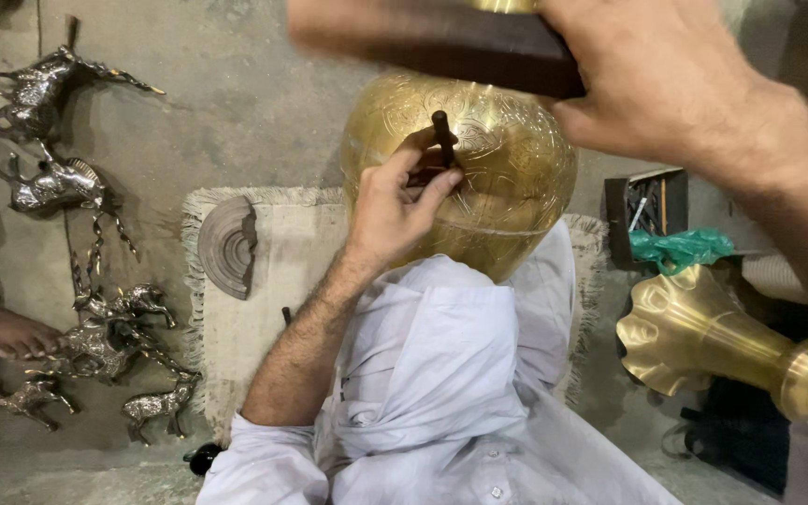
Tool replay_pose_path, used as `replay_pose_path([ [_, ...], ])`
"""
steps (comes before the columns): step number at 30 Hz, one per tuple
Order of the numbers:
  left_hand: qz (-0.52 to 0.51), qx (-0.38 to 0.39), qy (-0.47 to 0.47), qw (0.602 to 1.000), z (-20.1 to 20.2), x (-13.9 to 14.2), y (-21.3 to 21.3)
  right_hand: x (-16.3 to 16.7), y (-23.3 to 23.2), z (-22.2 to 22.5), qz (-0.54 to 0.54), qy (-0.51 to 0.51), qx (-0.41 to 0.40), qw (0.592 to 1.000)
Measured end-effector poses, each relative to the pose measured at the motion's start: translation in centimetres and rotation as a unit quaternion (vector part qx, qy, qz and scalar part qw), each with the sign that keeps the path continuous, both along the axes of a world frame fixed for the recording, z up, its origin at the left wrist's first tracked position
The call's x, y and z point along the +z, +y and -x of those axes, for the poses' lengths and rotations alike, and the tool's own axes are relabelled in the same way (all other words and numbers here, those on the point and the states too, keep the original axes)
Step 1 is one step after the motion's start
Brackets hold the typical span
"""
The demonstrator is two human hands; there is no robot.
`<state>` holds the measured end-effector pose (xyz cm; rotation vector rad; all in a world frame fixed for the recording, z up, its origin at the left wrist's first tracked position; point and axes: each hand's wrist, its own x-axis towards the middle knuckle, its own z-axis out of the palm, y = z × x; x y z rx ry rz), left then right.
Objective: The person sits on the floor with a large brass vase in their lap, holding a chisel against the vase's engraved surface and striking the chisel with a wooden mallet to carve decorative patterns, repositioning the chisel across different areas of the vase.
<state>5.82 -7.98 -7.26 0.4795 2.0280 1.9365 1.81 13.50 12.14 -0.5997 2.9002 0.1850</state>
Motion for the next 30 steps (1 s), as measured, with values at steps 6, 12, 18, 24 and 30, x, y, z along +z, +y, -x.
replay_pose_path([
  [6, -0.031, 0.051, -0.003, 0.998, -1.6, -0.8, 0.2, 0.3, -0.7, 0.2, 0.011, 0.000, 0.045, 0.999],
  [12, -0.006, 0.041, -0.009, 0.999, -1.5, -0.7, 0.4, 0.1, -1.5, 0.3, -0.066, -0.010, 0.030, 0.997],
  [18, -0.020, 0.015, 0.024, 0.999, -1.0, -0.1, -0.1, 0.5, -1.8, 0.3, -0.067, -0.043, 0.034, 0.996],
  [24, -0.036, 0.081, 0.003, 0.996, -2.4, -0.4, 0.5, 0.4, -2.2, 0.2, -0.044, -0.012, 0.053, 0.998],
  [30, -0.084, 0.120, -0.038, 0.989, -2.8, -0.6, 0.6, 1.3, -2.4, 0.0, -0.086, -0.005, 0.036, 0.996],
])
